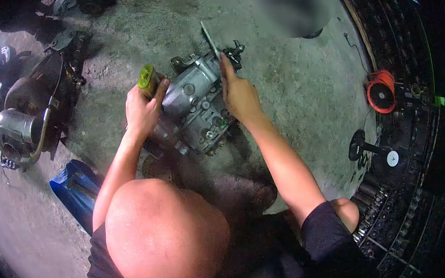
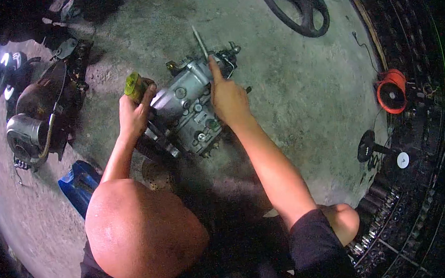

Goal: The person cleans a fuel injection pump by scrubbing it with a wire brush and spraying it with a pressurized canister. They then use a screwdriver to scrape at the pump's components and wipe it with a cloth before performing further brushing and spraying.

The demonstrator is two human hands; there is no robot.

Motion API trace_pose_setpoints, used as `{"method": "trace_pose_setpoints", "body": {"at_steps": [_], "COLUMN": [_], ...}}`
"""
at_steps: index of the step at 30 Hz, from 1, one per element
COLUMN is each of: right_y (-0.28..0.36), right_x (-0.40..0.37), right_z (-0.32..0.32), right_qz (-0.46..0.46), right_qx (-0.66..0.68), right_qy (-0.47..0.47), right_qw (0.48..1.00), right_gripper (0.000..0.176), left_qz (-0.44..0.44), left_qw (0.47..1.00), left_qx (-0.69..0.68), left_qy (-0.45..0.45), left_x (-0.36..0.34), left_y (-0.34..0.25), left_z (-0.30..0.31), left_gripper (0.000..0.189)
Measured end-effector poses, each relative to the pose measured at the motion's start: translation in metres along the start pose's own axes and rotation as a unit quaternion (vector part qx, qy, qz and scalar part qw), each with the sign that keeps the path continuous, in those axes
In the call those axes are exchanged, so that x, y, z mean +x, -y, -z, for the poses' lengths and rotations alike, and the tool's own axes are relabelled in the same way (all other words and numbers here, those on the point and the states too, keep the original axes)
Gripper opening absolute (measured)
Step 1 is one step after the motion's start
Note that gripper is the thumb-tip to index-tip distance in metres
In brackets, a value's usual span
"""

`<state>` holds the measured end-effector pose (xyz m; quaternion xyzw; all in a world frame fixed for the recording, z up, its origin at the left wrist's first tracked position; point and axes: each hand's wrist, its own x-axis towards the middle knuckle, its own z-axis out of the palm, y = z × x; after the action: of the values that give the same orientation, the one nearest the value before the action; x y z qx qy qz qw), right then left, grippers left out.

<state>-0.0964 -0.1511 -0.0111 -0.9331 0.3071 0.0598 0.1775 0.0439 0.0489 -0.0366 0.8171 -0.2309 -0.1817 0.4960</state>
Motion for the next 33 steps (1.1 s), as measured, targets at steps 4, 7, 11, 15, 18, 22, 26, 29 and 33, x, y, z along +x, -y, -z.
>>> {"method": "trace_pose_setpoints", "body": {"at_steps": [4,7,11,15,18,22,26,29,33], "right_y": [-0.004,0.002,0.0,0.009,0.015,0.011,0.006,-0.003,-0.005], "right_x": [-0.004,-0.001,-0.005,0.005,-0.01,-0.008,-0.012,-0.008,-0.008], "right_z": [-0.012,-0.008,-0.016,-0.009,-0.007,-0.001,-0.012,-0.016,-0.02], "right_qz": [-0.003,0.0,0.017,0.011,0.0,-0.038,-0.067,-0.102,-0.148], "right_qx": [-0.015,-0.012,0.024,0.0,0.015,-0.018,0.01,0.079,0.144], "right_qy": [0.008,-0.011,-0.071,-0.06,-0.09,-0.028,-0.031,-0.043,-0.017], "right_qw": [1.0,1.0,0.997,0.998,0.996,0.999,0.997,0.991,0.978], "right_gripper": [0.071,0.07,0.07,0.055,0.042,0.031,0.03,0.038,0.056], "left_qz": [0.001,-0.018,0.035,-0.021,0.01,0.0,0.036,0.013,0.006], "left_qw": [1.0,1.0,0.999,1.0,1.0,1.0,0.999,1.0,1.0], "left_qx": [0.007,-0.001,0.008,-0.014,-0.006,-0.026,0.003,-0.024,-0.015], "left_qy": [0.013,-0.001,0.029,-0.01,0.016,0.001,0.028,0.01,0.019], "left_x": [-0.003,-0.002,-0.002,0.001,-0.002,0.001,0.0,-0.001,-0.003], "left_y": [-0.002,-0.004,-0.004,0.003,0.0,0.003,0.009,0.018,0.0], "left_z": [0.003,0.003,0.006,0.002,0.004,0.001,0.002,-0.002,0.001], "left_gripper": [0.036,0.036,0.037,0.038,0.037,0.038,0.037,0.035,0.032]}}
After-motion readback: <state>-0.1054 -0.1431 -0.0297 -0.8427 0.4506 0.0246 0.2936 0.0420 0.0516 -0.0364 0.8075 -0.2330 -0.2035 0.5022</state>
